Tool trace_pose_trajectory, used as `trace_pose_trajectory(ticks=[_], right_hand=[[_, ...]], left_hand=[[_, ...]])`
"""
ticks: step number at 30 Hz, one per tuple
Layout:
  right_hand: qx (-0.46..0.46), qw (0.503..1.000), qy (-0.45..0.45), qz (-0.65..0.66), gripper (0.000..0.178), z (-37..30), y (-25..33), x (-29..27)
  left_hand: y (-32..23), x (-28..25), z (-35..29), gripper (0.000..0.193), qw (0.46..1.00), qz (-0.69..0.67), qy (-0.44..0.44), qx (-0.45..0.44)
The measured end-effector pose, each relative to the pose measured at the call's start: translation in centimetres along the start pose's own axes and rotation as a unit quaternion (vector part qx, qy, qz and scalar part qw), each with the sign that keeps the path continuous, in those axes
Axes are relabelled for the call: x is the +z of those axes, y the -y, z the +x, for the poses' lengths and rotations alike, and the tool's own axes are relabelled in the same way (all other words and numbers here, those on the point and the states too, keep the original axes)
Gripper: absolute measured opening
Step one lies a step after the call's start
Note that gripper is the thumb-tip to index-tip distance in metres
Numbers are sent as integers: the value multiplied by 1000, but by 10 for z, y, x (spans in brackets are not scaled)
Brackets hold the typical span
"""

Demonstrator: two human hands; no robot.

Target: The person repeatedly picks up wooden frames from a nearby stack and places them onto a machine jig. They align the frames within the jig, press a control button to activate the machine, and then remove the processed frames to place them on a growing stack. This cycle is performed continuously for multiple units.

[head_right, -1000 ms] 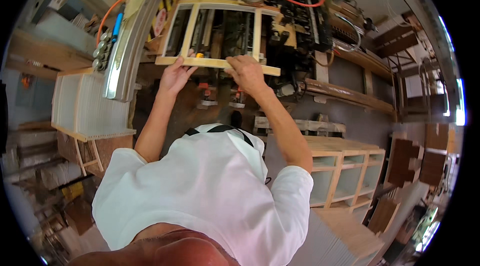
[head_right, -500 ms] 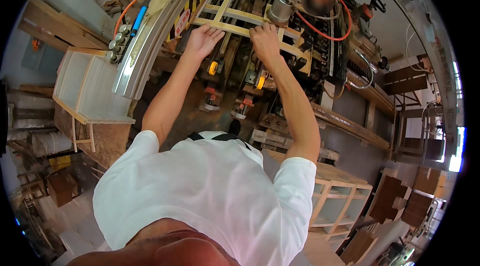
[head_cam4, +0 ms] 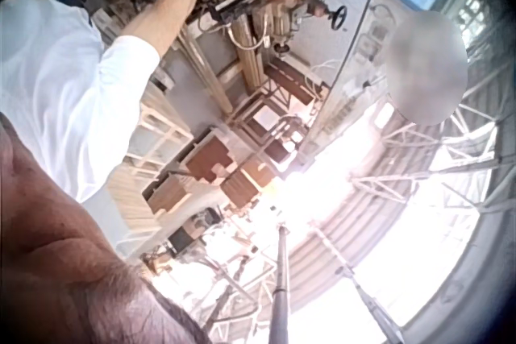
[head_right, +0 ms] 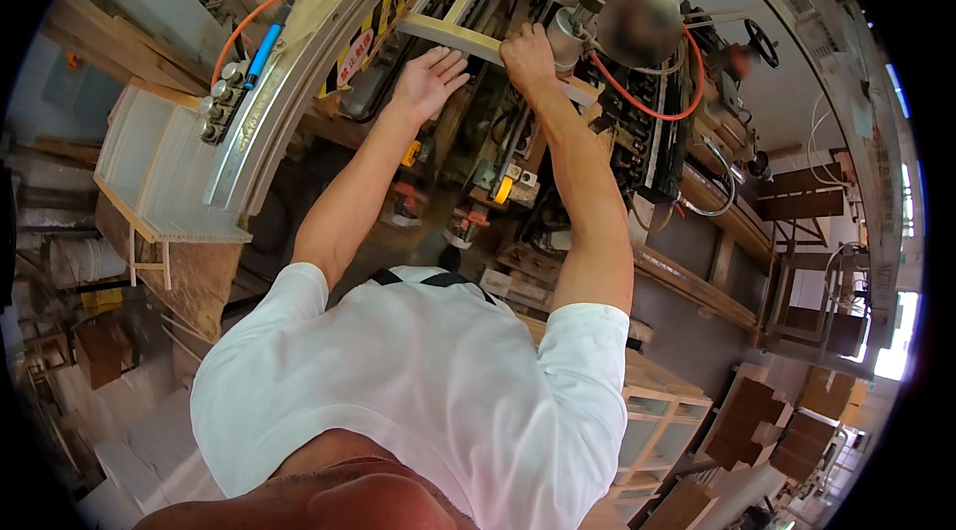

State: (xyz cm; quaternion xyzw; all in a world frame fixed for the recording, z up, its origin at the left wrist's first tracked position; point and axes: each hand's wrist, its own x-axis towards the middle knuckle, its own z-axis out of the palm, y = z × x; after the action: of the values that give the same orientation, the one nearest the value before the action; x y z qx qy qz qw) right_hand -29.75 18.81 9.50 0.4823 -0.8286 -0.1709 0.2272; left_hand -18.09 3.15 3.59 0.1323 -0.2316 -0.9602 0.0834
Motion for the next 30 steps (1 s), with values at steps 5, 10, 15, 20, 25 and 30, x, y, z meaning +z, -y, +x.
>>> trace_pose_trajectory(ticks=[5,10,15,20,25,30], right_hand=[[43,997,42,47,9,11,11,2],[45,993,74,78,15,21,12,0],[20,990,98,97,26,23,8,7],[-3,993,59,101,51,19,5,11],[8,988,113,107,17,22,5,0],[-27,990,89,103,45,26,6,2]], left_hand=[[26,8,19,72,998,14,-31,-57],[51,12,59,83,991,-110,-45,-63],[59,13,65,83,987,-159,4,-25],[65,9,30,62,988,-146,-49,-12],[71,-2,-19,22,983,-148,-107,-11],[71,-4,-20,21,986,-100,-129,13]])
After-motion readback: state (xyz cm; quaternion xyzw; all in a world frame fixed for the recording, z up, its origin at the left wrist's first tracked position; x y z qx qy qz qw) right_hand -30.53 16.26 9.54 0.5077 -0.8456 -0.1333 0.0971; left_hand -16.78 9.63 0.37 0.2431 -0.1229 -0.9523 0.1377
